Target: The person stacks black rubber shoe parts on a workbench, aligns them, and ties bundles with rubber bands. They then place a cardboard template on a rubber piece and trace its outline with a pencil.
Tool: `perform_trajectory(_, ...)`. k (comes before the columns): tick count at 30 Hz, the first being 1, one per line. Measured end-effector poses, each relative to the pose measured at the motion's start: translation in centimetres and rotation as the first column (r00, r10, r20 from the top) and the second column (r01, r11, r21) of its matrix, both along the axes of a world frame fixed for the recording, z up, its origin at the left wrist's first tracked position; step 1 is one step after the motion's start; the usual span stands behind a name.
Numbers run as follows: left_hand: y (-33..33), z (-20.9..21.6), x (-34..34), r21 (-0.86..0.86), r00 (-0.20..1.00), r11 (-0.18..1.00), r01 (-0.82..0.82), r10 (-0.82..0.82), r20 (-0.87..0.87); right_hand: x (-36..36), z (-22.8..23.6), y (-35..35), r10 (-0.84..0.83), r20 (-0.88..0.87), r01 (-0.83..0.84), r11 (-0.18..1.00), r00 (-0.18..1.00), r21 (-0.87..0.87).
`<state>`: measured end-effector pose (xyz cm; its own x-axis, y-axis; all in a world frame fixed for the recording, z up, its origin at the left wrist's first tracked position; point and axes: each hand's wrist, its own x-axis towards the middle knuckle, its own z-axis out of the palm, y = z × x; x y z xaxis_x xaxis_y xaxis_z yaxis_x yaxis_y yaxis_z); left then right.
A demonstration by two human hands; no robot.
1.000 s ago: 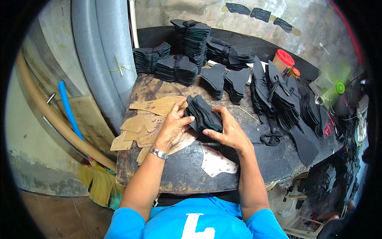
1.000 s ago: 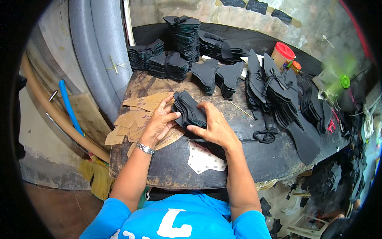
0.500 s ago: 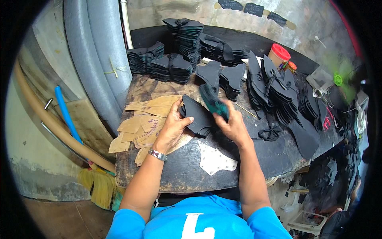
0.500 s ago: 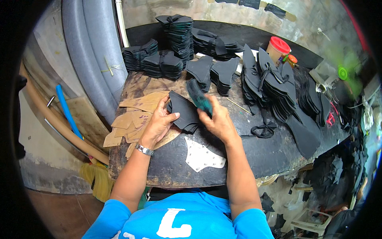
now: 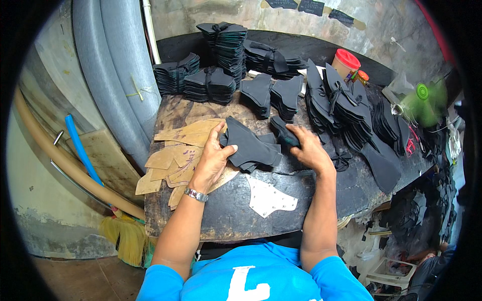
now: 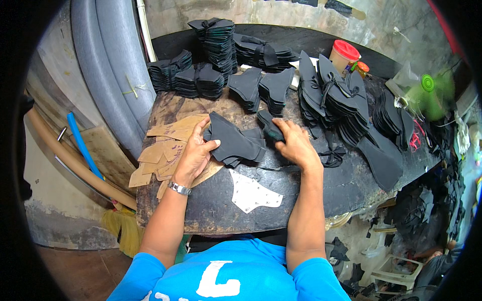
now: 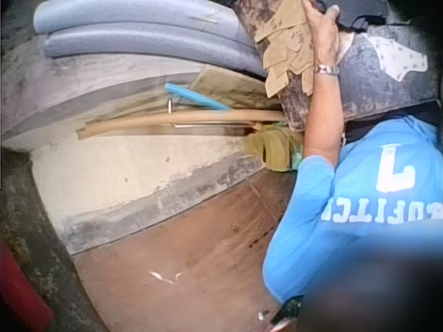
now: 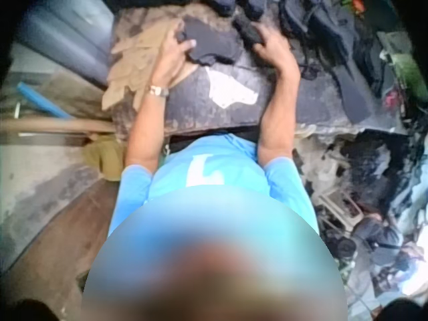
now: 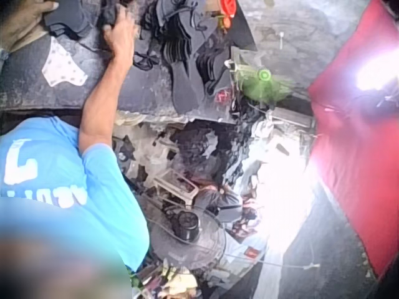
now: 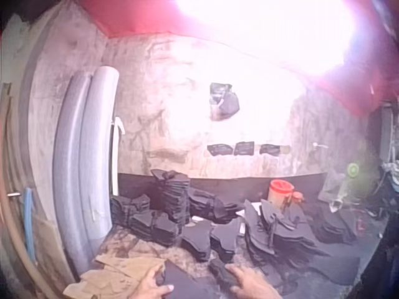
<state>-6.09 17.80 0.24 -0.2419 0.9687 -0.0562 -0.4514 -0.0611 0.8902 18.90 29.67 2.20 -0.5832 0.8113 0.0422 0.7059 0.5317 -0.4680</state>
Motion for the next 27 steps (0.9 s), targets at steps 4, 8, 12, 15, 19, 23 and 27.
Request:
perform_trajectory(4, -0.1, 0.3, 0.1, 0.016, 1.0, 1.0, 0.004, -0.004, -0.017, 0.3, 0.3, -1.6, 0.006, 0.09, -0.019, 0.99, 0.996, 0.141)
perform_trajectory(8, -0.2, 0.5, 0.2, 0.02, 1.0, 1.0, 0.012, -0.011, -0.005, -2.0, 1.2, -1.8, 0.201, -0.365, -0.099, 0.955, 0.909, 0.28)
perform_trajectory(12, -0.5, 0.9, 0.1, 0.091, 0.999, 0.995, 0.031, -0.026, -0.047, -6.1, -0.3, -4.5, 0.269, -0.212, -0.161, 0.893, 0.94, 0.419)
perform_trajectory(15, -1.0, 1.5, -0.5, 0.163, 0.979, 0.983, 0.089, -0.056, -0.195, -7.4, -1.3, -5.3, 0.33, -0.276, -0.212, 0.899, 0.903, 0.382)
perform_trajectory(19, -1.2, 2.0, -1.1, 0.406, 0.954, 0.906, 0.12, 0.007, -0.299, -8.6, -2.0, -5.7, 0.421, -0.53, -0.239, 0.894, 0.736, 0.378)
perform_trajectory(23, -1.3, 1.3, -1.3, 0.223, 0.819, 0.969, 0.109, 0.04, -0.573, -9.4, -2.4, -6.2, 0.359, -0.467, -0.205, 0.915, 0.808, 0.348)
perform_trajectory(27, -1.3, 0.8, -2.1, 0.305, 0.99, 0.947, 0.105, -0.071, -0.122, -9.3, -1.9, -5.9, 0.304, -0.556, -0.145, 0.939, 0.774, 0.312)
